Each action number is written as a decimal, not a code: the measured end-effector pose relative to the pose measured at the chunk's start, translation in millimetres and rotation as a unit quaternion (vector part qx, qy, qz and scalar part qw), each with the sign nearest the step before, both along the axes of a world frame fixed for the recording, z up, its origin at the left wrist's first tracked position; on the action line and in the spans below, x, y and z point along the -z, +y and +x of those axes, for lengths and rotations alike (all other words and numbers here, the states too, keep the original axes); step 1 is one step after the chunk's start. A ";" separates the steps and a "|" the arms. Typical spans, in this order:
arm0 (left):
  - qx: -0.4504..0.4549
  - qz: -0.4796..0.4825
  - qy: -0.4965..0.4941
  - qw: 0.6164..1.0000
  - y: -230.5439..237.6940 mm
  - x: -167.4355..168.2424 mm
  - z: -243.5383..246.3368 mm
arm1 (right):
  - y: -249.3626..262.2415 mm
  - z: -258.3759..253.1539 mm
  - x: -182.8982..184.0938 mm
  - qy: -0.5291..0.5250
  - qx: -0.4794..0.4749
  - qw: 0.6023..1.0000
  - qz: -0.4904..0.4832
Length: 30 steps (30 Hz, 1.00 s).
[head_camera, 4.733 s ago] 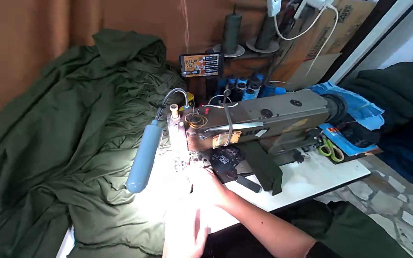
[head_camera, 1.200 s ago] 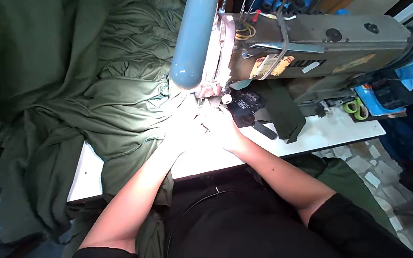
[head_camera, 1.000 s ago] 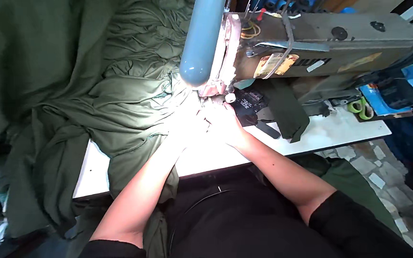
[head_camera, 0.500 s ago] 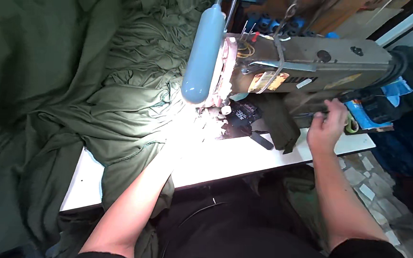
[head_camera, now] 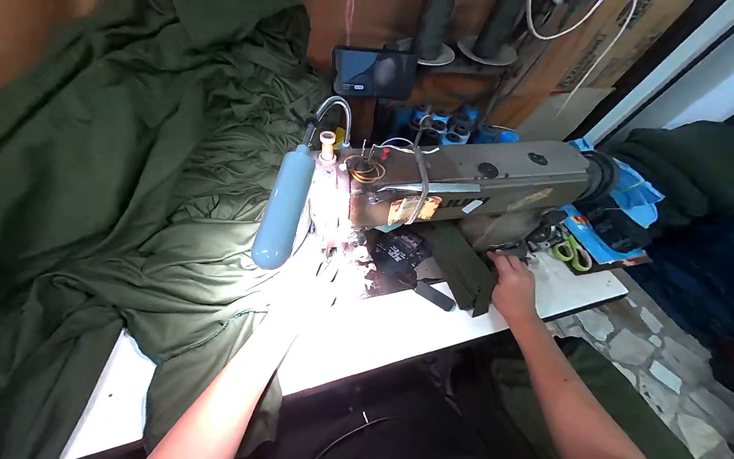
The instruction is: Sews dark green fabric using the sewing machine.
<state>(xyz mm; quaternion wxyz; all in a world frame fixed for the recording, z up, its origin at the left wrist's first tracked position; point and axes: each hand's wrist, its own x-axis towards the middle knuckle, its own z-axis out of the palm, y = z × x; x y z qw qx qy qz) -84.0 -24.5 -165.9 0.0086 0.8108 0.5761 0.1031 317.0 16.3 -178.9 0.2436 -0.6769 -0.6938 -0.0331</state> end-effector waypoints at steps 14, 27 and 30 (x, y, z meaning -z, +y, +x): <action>-0.015 -0.009 -0.003 1.000 0.3 6.2 -1.4 | 72.9 76.9 -155.4 0.088 0.094 0.979 0.161; -0.010 -0.037 -0.014 0.999 -9.1 -31.2 11.6 | 147.6 104.9 -168.2 0.230 0.136 0.963 -0.032; 0.036 0.109 -0.062 0.991 -0.4 4.8 -1.8 | 142.3 112.2 -150.3 0.262 0.118 0.957 0.042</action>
